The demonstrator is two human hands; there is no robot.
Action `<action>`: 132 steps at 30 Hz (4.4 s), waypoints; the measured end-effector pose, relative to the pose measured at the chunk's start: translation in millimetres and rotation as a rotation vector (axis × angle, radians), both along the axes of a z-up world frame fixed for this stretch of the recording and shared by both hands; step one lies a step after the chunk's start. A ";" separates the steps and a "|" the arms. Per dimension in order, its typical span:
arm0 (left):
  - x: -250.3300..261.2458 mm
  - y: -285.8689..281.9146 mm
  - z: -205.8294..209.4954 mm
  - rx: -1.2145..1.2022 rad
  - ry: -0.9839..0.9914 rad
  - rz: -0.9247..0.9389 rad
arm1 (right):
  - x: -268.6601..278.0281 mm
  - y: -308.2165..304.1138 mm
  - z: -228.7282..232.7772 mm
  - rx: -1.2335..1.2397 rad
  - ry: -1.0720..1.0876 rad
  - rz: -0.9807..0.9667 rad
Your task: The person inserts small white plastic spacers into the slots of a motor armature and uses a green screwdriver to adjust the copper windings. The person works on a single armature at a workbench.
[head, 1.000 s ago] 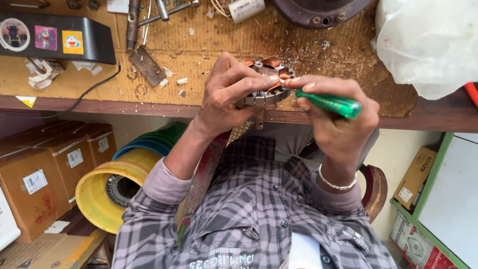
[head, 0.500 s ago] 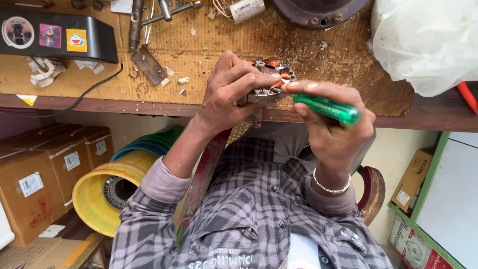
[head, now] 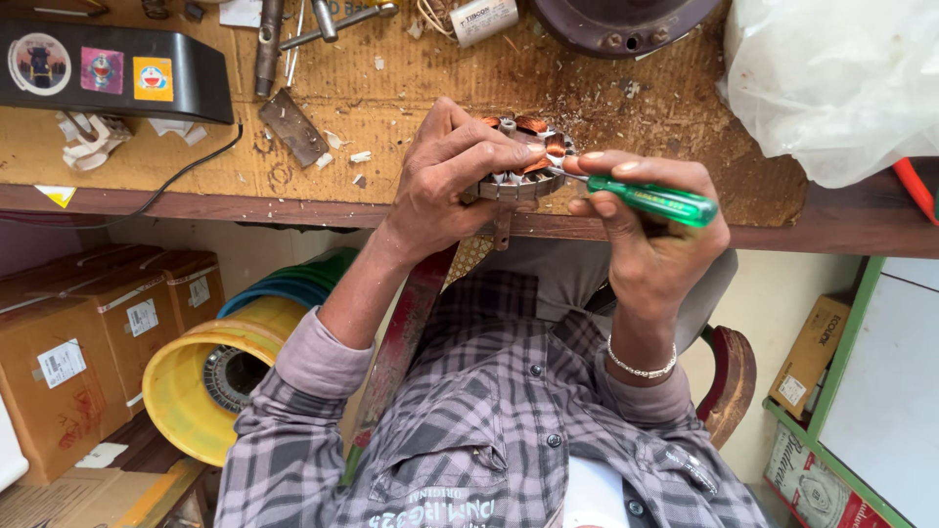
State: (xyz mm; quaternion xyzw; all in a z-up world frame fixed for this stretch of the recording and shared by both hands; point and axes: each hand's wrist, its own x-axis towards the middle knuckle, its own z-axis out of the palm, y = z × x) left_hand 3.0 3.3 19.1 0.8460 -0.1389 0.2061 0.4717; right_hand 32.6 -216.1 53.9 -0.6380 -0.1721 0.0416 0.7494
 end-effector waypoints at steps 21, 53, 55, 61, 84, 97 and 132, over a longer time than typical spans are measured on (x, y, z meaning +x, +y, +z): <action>0.3 2.7 -0.2 0.041 0.038 -0.011 | -1.2 5.3 -2.4 0.029 -0.052 0.018; 49.7 63.7 69.9 0.758 -0.087 -0.079 | 71.1 -50.3 -39.8 -0.978 -0.668 -0.260; 55.5 66.6 54.7 0.782 0.022 0.011 | 73.6 -52.2 -48.4 -0.924 -0.608 -0.254; 43.3 63.9 -4.0 0.277 -0.052 0.367 | 69.3 -57.0 -44.0 -0.852 -0.459 -0.236; 6.6 -17.2 -10.8 -0.193 0.020 0.269 | 97.5 -70.3 -58.9 -0.879 -0.732 -0.241; 9.8 -16.5 13.3 -0.133 -0.022 -0.106 | 98.8 -77.6 -49.4 -0.929 -0.718 -0.185; 37.9 -76.9 -9.1 -0.173 -0.030 -0.069 | 2.9 -20.3 -43.2 -0.480 -0.616 -0.411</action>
